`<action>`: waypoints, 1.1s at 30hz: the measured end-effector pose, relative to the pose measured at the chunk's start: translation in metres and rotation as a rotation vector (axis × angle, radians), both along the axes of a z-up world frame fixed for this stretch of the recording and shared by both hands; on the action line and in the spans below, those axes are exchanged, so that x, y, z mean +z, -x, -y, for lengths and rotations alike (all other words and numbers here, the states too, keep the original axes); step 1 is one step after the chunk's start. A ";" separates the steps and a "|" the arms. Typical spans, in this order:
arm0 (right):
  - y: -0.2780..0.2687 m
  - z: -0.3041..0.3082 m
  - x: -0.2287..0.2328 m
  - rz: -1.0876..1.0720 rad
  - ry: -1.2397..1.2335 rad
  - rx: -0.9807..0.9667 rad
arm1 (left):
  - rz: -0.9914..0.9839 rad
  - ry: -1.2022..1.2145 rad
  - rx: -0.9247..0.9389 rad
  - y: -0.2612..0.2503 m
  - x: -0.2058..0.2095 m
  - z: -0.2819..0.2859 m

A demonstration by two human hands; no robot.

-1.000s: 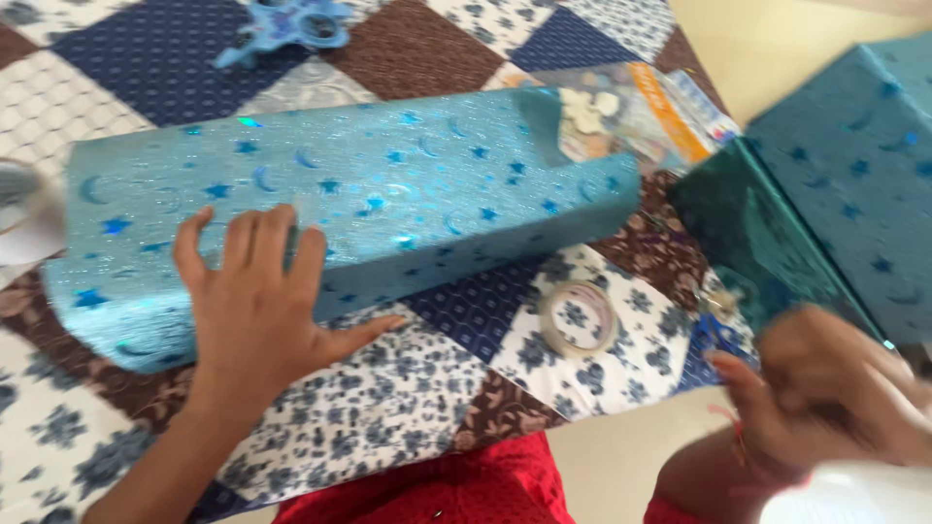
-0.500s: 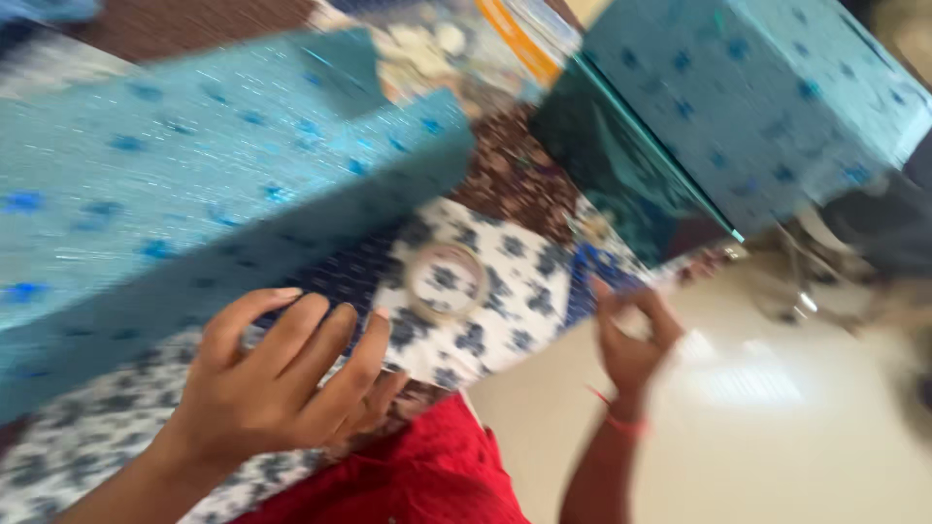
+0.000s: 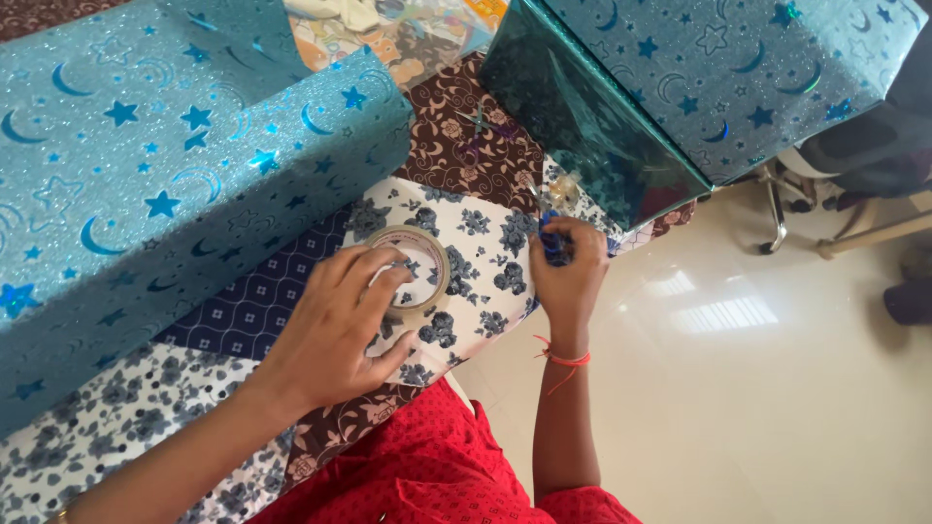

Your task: The person wraps a rectangular box with blue star-patterned wrapping paper. They use scissors to cut tape and apply it to secure the paper, folding edges and smoothing the surface. The wrapped box remains on the table at the end.

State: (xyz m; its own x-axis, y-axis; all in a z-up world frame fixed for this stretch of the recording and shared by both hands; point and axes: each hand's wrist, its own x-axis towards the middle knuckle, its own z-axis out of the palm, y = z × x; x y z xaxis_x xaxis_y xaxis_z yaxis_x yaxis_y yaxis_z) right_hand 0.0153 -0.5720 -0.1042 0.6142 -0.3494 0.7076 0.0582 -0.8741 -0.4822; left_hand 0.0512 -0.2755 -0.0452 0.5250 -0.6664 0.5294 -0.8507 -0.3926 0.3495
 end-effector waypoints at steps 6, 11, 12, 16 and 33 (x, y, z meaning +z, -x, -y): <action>0.017 -0.054 -0.002 -0.054 -0.182 0.090 | -0.066 -0.210 0.032 -0.012 -0.017 0.008; 0.010 -0.069 0.008 -0.076 -0.307 0.120 | -0.101 -0.083 -0.008 -0.012 -0.025 0.003; 0.004 -0.068 0.011 -0.099 -0.358 0.133 | -0.230 -0.002 0.021 -0.011 -0.023 0.000; -0.003 -0.076 0.034 -0.124 -0.430 0.229 | -0.654 0.256 0.038 -0.008 0.001 -0.020; -0.026 -0.173 0.165 -0.074 -0.893 1.248 | -0.353 0.251 -0.015 0.009 0.129 -0.126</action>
State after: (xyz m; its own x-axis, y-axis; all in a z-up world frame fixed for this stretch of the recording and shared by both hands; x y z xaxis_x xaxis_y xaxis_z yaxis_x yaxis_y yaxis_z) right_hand 0.0409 -0.3986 0.0611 0.8525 0.1179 0.5093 0.4639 0.2784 -0.8410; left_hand 0.0417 -0.1499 0.0837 0.6938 -0.5492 0.4658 -0.6672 -0.2467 0.7028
